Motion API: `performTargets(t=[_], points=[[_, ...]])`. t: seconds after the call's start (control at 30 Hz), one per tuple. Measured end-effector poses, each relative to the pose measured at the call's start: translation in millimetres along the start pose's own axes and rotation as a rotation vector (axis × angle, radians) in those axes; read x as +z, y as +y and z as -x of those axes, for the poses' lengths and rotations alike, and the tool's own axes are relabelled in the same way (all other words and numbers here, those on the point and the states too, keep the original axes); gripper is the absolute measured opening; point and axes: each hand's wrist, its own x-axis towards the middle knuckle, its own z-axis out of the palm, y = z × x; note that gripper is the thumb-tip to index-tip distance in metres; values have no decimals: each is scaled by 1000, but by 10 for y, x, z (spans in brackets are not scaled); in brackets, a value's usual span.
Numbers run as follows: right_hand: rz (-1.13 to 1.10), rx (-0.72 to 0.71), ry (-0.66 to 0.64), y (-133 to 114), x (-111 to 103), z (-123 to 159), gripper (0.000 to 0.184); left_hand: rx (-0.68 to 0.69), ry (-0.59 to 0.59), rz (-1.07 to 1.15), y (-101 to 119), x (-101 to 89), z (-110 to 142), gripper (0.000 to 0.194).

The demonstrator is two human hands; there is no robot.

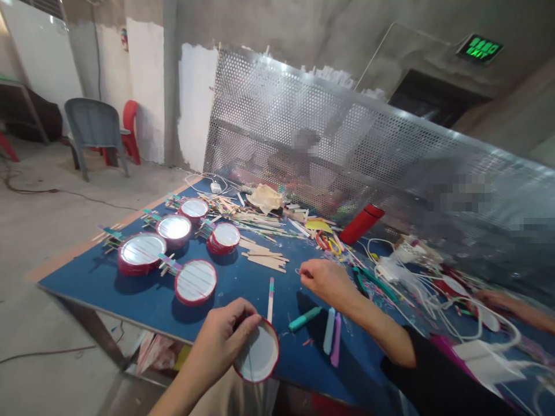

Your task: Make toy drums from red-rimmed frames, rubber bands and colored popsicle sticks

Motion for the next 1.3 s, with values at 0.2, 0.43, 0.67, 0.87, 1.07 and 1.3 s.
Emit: performTargets(t=[0.2, 0.43, 0.67, 0.87, 1.07, 1.3], points=[[-409, -58, -111, -4, -55, 98, 13, -19, -24, 55, -7, -9, -12, 23], [-819, -219, -496, -430, 131, 424, 21, -104, -3, 349, -94, -5, 6, 37], [-879, -242, -535, -607, 317, 515, 19, -125, -25, 442, -132, -7, 27, 36], [-933, -209, -493, -621, 388, 524, 24, -108, -71, 393, -74, -54, 29, 31], [-1120, -117, -400, -699, 422, 508, 24, -96, -124, 407, -55, -73, -5, 35], [-1103, -142, -268, -692, 352, 557, 27, -136, -44, 461, -75, -28, -15, 39]])
